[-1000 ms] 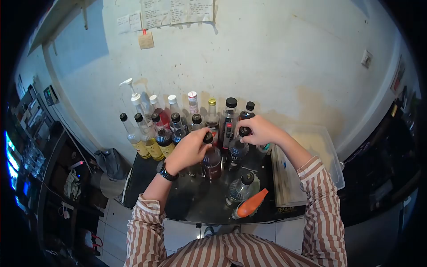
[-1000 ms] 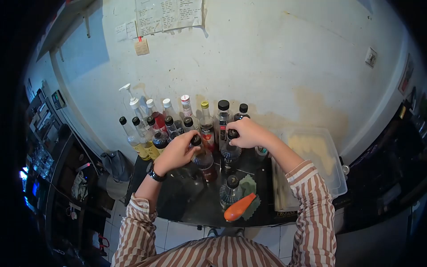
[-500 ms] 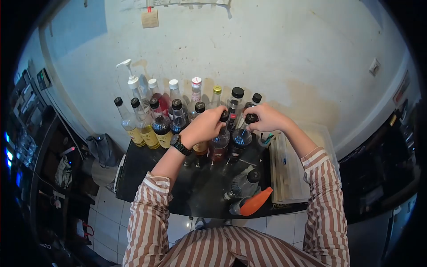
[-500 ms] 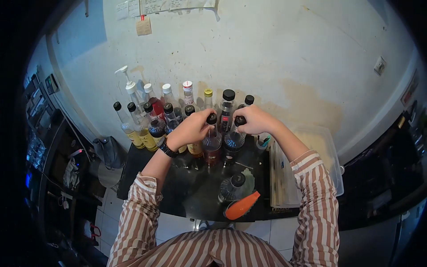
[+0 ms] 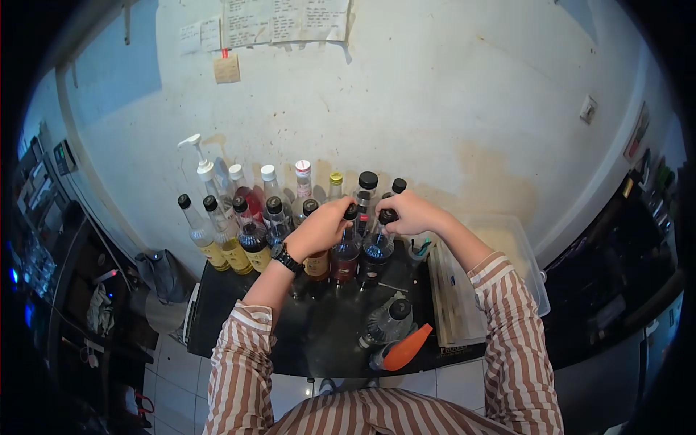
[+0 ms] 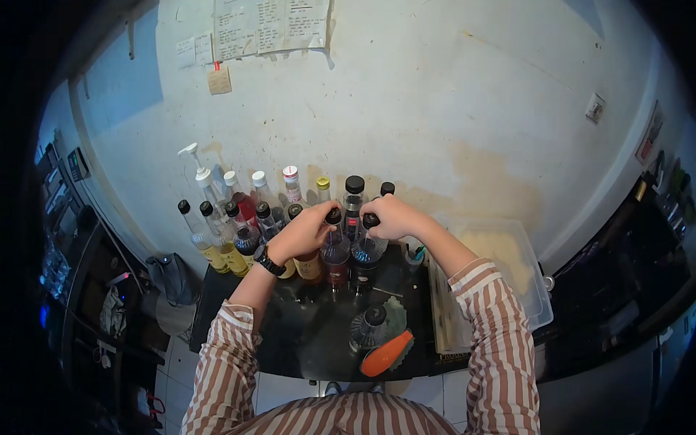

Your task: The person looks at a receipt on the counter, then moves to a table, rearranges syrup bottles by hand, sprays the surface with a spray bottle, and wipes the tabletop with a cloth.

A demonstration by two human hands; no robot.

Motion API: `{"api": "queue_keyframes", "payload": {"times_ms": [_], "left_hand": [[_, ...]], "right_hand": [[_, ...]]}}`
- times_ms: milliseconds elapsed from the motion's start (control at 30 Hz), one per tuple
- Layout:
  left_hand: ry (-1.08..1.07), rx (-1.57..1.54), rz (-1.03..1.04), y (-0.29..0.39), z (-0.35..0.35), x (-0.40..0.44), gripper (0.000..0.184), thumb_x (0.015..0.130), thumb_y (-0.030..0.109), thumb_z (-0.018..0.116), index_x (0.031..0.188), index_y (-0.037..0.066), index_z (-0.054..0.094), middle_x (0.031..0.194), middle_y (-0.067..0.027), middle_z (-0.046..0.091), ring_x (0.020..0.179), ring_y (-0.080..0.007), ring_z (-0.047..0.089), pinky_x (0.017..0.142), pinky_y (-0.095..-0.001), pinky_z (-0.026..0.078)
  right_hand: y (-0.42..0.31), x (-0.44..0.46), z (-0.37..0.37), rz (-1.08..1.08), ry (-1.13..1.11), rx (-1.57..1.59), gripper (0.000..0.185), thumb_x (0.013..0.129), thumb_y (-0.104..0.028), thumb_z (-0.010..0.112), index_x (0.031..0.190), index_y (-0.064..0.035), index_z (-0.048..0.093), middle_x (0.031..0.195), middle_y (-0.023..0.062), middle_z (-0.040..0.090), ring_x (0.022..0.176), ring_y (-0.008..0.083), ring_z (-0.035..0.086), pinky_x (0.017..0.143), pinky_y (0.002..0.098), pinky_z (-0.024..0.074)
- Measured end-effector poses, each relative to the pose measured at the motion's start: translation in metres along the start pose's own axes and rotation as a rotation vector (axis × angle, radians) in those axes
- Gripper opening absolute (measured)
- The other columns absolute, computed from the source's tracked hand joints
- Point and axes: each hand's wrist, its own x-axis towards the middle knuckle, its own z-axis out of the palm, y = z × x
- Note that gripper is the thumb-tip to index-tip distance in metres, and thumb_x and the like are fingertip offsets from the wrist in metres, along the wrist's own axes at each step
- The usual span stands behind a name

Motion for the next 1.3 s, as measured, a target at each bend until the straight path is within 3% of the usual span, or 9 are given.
{"api": "queue_keyframes", "payload": {"times_ms": [400,500,667,733,767,900,933,1067,1300], "left_hand": [[0.002,0.000,0.020,0.005,-0.003,0.004,0.040,0.080,0.000,0.062,0.118,0.000,0.047,0.100,-0.0268,0.059,0.095,-0.0435,0.058,0.078,-0.0437,0.047],[-0.064,-0.025,-0.068,0.012,-0.007,0.006,0.034,0.082,0.001,0.061,0.113,-0.002,0.048,0.100,-0.0269,0.060,0.098,-0.0445,0.056,0.082,-0.0459,0.047],[-0.049,0.016,-0.044,0.005,-0.004,0.005,0.035,0.082,0.000,0.060,0.114,-0.003,0.047,0.099,-0.0277,0.060,0.097,-0.0449,0.056,0.082,-0.0463,0.046],[-0.036,0.025,-0.036,0.001,0.000,0.005,0.039,0.082,0.001,0.060,0.117,-0.004,0.045,0.103,-0.0281,0.059,0.100,-0.0445,0.056,0.084,-0.0459,0.046],[-0.034,0.034,-0.034,0.000,0.000,0.006,0.042,0.082,0.001,0.061,0.120,-0.004,0.044,0.106,-0.0282,0.058,0.102,-0.0442,0.055,0.086,-0.0455,0.046],[0.095,0.120,0.033,0.004,0.003,-0.007,0.058,0.083,0.006,0.064,0.135,-0.003,0.038,0.129,-0.0281,0.048,0.121,-0.0414,0.047,0.101,-0.0413,0.041],[0.050,0.055,-0.030,0.021,-0.004,-0.009,0.064,0.084,0.009,0.065,0.138,-0.004,0.034,0.140,-0.0252,0.039,0.130,-0.0394,0.039,0.108,-0.0400,0.034],[0.162,-0.029,-0.031,0.047,-0.005,-0.046,0.059,0.085,0.009,0.064,0.137,-0.002,0.038,0.142,-0.0229,0.038,0.132,-0.0368,0.040,0.109,-0.0388,0.032],[0.095,-0.141,-0.179,0.031,0.033,-0.114,0.046,0.087,0.011,0.063,0.129,-0.001,0.048,0.136,-0.0230,0.046,0.124,-0.0373,0.047,0.102,-0.0381,0.039]], "right_hand": [[0.012,0.004,0.004,0.006,0.059,0.036,0.034,0.067,-0.017,0.072,0.098,-0.0048,0.066,0.079,0.0183,0.068,0.076,0.0338,0.067,0.072,0.0396,0.0532],[0.013,0.006,0.003,0.078,-0.032,0.049,0.041,0.067,-0.019,0.075,0.104,-0.0041,0.064,0.090,0.0200,0.068,0.085,0.0342,0.066,0.077,0.0398,0.0525],[-0.050,-0.032,-0.014,0.033,0.253,-0.159,0.058,0.069,-0.032,0.079,0.114,-0.0032,0.058,0.107,0.0210,0.061,0.099,0.0352,0.060,0.083,0.0410,0.0492],[-0.080,-0.063,-0.017,-0.160,-0.019,0.070,0.060,0.073,-0.047,0.075,0.113,-0.0051,0.060,0.101,0.0203,0.061,0.098,0.0350,0.059,0.080,0.0405,0.0489],[-0.104,-0.079,-0.022,-0.069,-0.254,0.125,0.060,0.073,-0.049,0.074,0.111,-0.0039,0.061,0.094,0.0221,0.064,0.089,0.0363,0.063,0.077,0.0419,0.0503],[-0.092,-0.093,0.016,-0.202,-0.364,0.064,0.041,0.077,-0.037,0.071,0.097,-0.0015,0.066,0.078,0.0207,0.065,0.076,0.0352,0.065,0.070,0.0403,0.0520],[-0.085,-0.091,0.010,-0.237,-0.244,0.092,0.031,0.078,-0.029,0.069,0.091,-0.0011,0.067,0.074,0.0187,0.065,0.072,0.0329,0.065,0.067,0.0402,0.0516],[-0.054,-0.096,-0.043,-0.109,0.089,0.200,0.019,0.077,-0.022,0.071,0.083,-0.0038,0.068,0.067,0.0078,0.066,0.057,0.0158,0.061,0.053,0.0286,0.0461],[-0.037,-0.089,-0.065,0.271,0.118,0.078,0.030,0.073,-0.028,0.069,0.076,0.0025,0.068,0.060,0.0149,0.063,0.054,0.0216,0.061,0.054,0.0320,0.0481]]}}
